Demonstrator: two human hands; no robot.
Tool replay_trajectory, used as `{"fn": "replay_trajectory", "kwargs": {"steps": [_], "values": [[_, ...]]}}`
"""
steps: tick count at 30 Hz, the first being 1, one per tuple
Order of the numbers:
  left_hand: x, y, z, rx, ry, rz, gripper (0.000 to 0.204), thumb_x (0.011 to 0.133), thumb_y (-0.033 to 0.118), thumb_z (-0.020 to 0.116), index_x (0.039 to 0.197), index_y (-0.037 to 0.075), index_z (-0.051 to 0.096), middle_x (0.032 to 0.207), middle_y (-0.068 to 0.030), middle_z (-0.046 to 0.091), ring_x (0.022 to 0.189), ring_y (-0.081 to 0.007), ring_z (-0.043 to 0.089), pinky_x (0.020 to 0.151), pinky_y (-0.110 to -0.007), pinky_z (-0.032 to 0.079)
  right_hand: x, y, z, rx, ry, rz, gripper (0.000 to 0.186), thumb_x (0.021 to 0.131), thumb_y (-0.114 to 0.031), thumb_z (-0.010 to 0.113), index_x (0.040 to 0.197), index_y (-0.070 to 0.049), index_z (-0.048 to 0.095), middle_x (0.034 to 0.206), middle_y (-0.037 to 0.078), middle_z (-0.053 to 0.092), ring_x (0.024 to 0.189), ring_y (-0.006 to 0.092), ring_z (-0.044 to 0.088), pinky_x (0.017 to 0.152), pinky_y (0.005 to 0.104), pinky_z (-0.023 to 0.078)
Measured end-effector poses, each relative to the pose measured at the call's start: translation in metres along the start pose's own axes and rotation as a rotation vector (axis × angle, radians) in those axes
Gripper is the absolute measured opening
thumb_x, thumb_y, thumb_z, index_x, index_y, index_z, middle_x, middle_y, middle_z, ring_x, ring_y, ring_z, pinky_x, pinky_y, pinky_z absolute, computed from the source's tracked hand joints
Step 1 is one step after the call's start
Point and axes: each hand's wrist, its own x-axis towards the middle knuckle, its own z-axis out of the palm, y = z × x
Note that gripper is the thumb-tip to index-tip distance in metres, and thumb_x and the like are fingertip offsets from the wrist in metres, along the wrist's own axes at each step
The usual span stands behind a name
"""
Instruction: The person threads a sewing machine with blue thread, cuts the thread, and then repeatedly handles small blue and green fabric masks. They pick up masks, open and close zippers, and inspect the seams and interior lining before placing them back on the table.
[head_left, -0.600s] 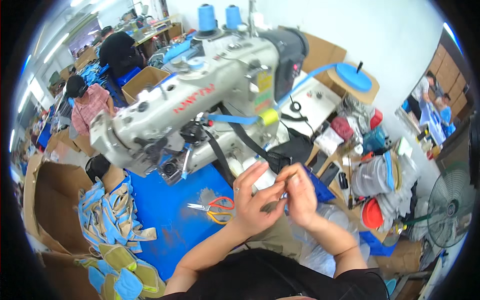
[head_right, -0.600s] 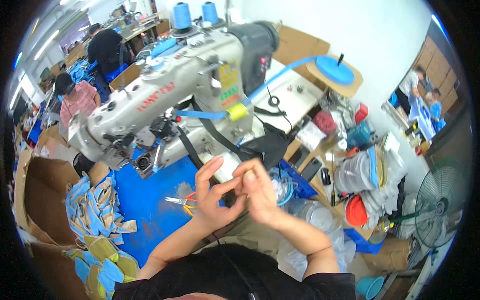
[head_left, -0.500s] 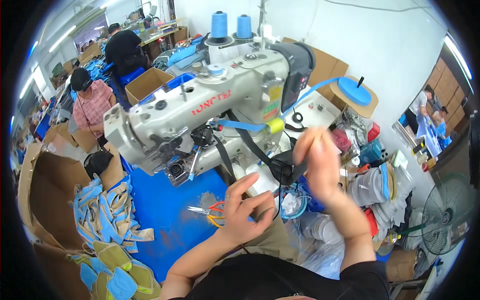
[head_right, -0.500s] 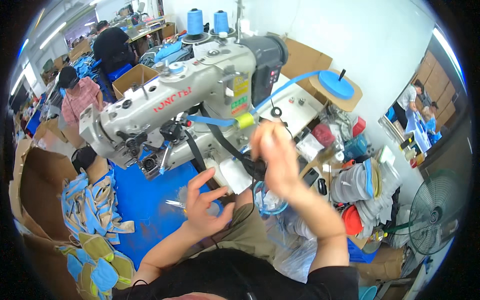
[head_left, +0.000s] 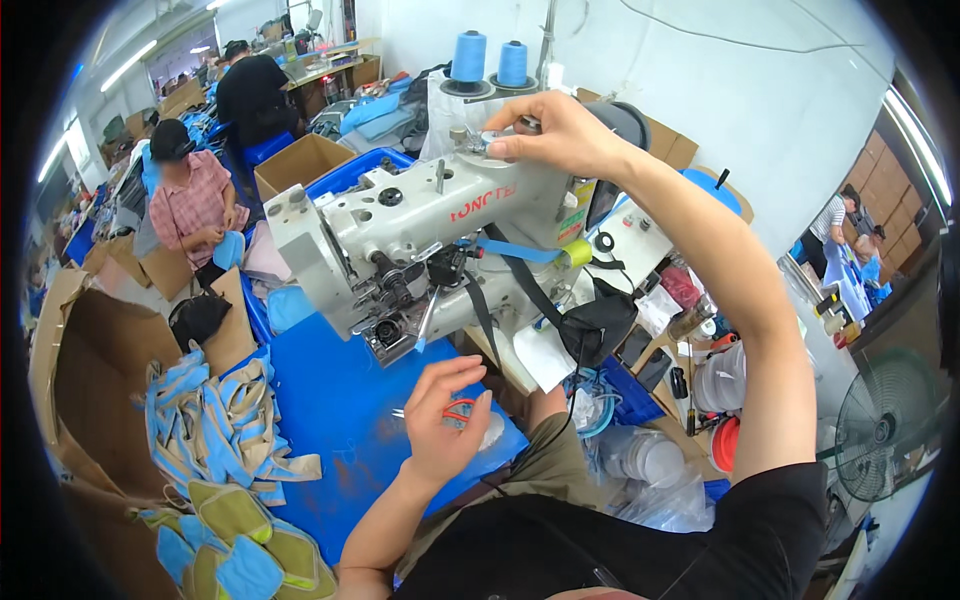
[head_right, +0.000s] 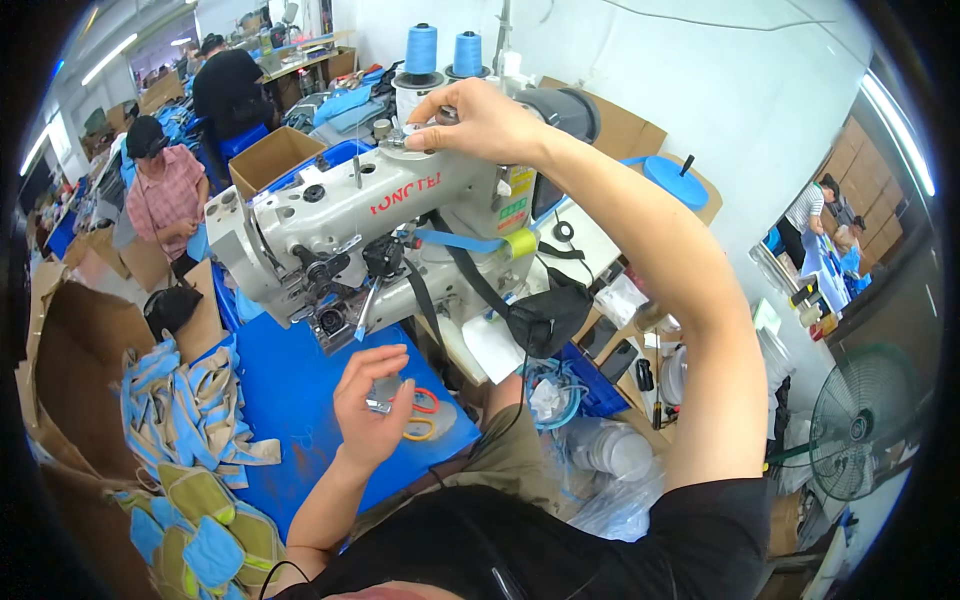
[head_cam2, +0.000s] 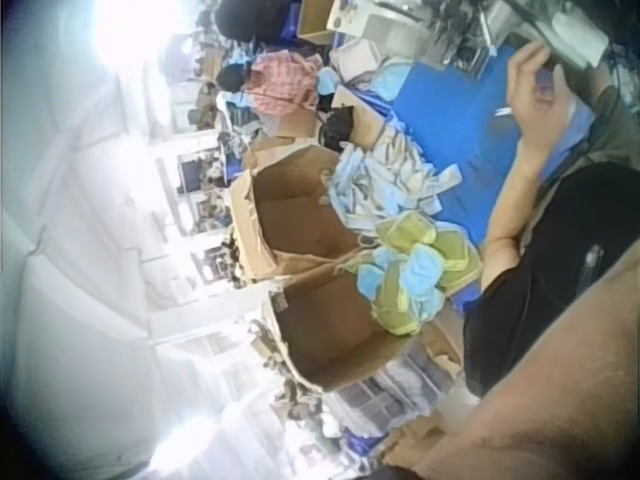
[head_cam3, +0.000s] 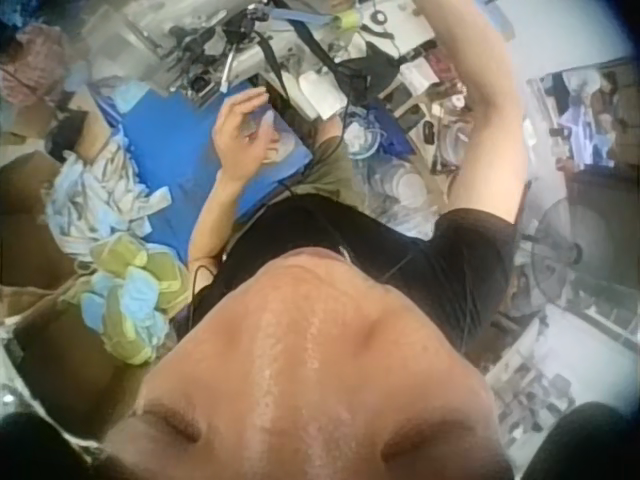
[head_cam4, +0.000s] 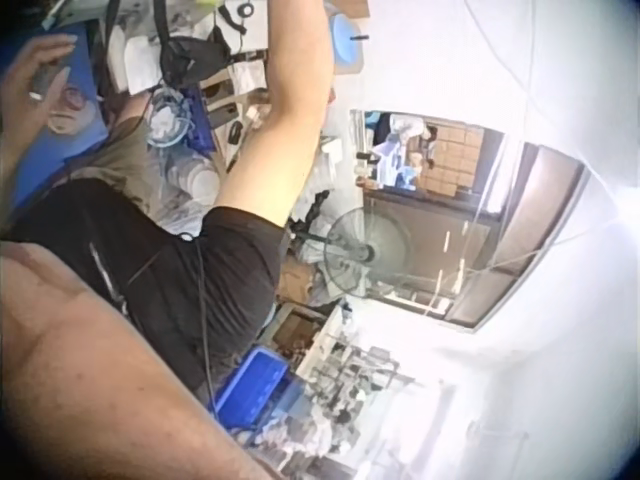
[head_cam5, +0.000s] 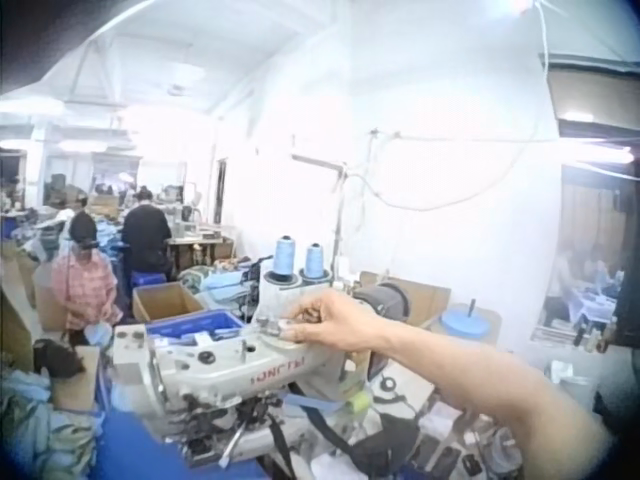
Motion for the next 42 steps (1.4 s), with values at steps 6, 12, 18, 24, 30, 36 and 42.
{"fn": "replay_trajectory", "kwargs": {"steps": [6,12,18,24,30,36,42], "values": [[0.036,0.009,0.008,-0.572,-0.053,-0.295,0.031,0.095,0.005,0.064,0.125,-0.003,0.061,0.119,-0.0175,0.068,0.104,-0.0243,0.069,0.084,-0.033,0.056,-0.002,-0.014,-0.051,0.359,0.436,-0.131,0.033,0.091,-0.026,0.076,0.113,-0.001,0.072,0.097,0.005,0.074,0.089,0.0123,0.066,0.083,0.0306,0.052],[0.085,0.022,-0.004,-1.065,-0.098,-0.373,0.031,0.103,0.019,0.06,0.123,-0.004,0.055,0.115,-0.018,0.07,0.1,-0.0241,0.072,0.084,-0.035,0.06,-0.094,-0.092,0.035,-0.286,0.03,-0.391,0.032,0.081,-0.03,0.078,0.108,-0.015,0.071,0.099,0.004,0.07,0.092,0.0286,0.067,0.077,0.0399,0.048],[0.072,0.015,-0.004,-0.855,-0.07,-0.43,0.016,0.099,0.009,0.066,0.108,-0.003,0.062,0.111,-0.016,0.071,0.099,-0.0204,0.072,0.084,-0.031,0.059,-0.113,-0.086,0.049,-0.232,-0.013,-0.49,0.036,0.079,-0.026,0.079,0.112,-0.016,0.069,0.084,0.004,0.056,0.077,0.0255,0.056,0.068,0.0379,0.04],[0.048,0.031,-0.014,-0.008,0.118,0.372,0.022,0.087,0.0,0.075,0.106,-0.001,0.062,0.123,-0.0252,0.067,0.113,-0.0366,0.067,0.103,-0.047,0.052,-0.054,-0.035,0.007,-0.117,0.293,-0.234,0.045,0.093,-0.02,0.069,0.136,-0.008,0.063,0.104,0.007,0.07,0.089,0.0182,0.063,0.089,0.0357,0.05],[0.032,0.048,-0.023,-0.164,-0.061,0.595,0.026,0.094,0.011,0.071,0.116,0.004,0.059,0.107,-0.0188,0.072,0.1,-0.0376,0.072,0.101,-0.054,0.053,-0.02,-0.019,0.021,-0.172,0.4,-0.077,0.028,0.09,-0.013,0.074,0.117,-0.01,0.075,0.099,0.01,0.076,0.078,0.0178,0.067,0.075,0.0313,0.056],[0.012,0.045,-0.022,-0.347,0.04,0.442,0.027,0.094,0.009,0.072,0.116,0.002,0.059,0.103,-0.0204,0.07,0.081,-0.0294,0.072,0.075,-0.04,0.063,-0.021,-0.017,0.03,-0.265,0.4,-0.237,0.02,0.089,-0.014,0.075,0.107,-0.006,0.077,0.106,0.01,0.077,0.084,0.0221,0.072,0.077,0.0328,0.058],[0.013,0.042,-0.015,-0.373,0.075,0.389,0.032,0.097,0.006,0.067,0.123,0.003,0.049,0.118,-0.0266,0.061,0.078,-0.0222,0.072,0.066,-0.028,0.06,-0.041,-0.026,0.029,-0.495,0.347,-0.31,0.034,0.093,-0.028,0.071,0.119,-0.007,0.073,0.124,0.012,0.071,0.108,0.0301,0.069,0.093,0.038,0.054]]}}
